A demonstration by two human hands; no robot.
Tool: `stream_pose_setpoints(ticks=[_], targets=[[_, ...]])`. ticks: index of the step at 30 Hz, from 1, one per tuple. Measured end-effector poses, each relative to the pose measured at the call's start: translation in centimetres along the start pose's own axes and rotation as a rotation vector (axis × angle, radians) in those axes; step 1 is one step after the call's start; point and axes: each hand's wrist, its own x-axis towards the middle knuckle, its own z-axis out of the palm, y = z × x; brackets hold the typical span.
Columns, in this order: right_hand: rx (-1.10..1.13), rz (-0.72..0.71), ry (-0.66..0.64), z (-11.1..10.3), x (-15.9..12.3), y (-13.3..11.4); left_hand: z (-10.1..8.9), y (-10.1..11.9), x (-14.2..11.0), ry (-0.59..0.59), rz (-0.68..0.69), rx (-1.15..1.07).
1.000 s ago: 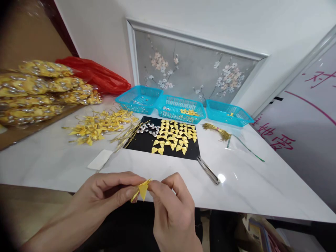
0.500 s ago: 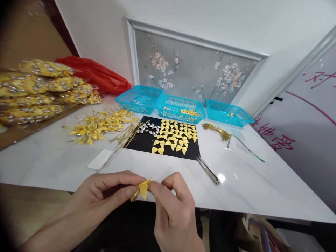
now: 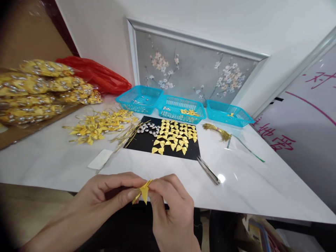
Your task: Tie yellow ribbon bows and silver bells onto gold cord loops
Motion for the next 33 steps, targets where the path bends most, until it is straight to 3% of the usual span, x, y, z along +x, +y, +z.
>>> stream_pose_setpoints(ticks=[4, 9, 12, 15, 18, 22, 28, 33], targets=[[-0.102, 0.007, 0.007, -0.3, 0.0, 0.1, 0.3, 0.3, 0.2, 0.042, 0.071, 0.026], [-0.266, -0.189, 0.074, -0.7, 0.4, -0.7, 0.7, 0.1, 0.5, 0.142, 0.218, 0.151], [-0.274, -0.278, 0.025, -0.2, 0.6, -1.0, 0.8, -0.2, 0.6, 0.159, 0.278, 0.207], [-0.309, -0.372, -0.032, 0.4, 0.8, -0.7, 0.7, -0.1, 0.6, 0.154, 0.286, 0.225], [-0.387, -0.442, -0.002, 0.8, 0.8, -0.3, 0.6, 0.2, 0.7, 0.162, 0.245, 0.207], [-0.269, -0.430, 0.095, 0.9, 0.8, -0.8, 0.5, 0.3, 0.7, 0.178, 0.169, 0.164], [-0.132, -0.368, 0.130, 0.8, 0.9, -1.9, 0.0, -0.3, 1.0, 0.238, 0.163, 0.184], [-0.227, -0.370, 0.007, 1.1, 0.9, -0.1, 0.1, -0.4, 1.1, 0.202, 0.200, 0.171]])
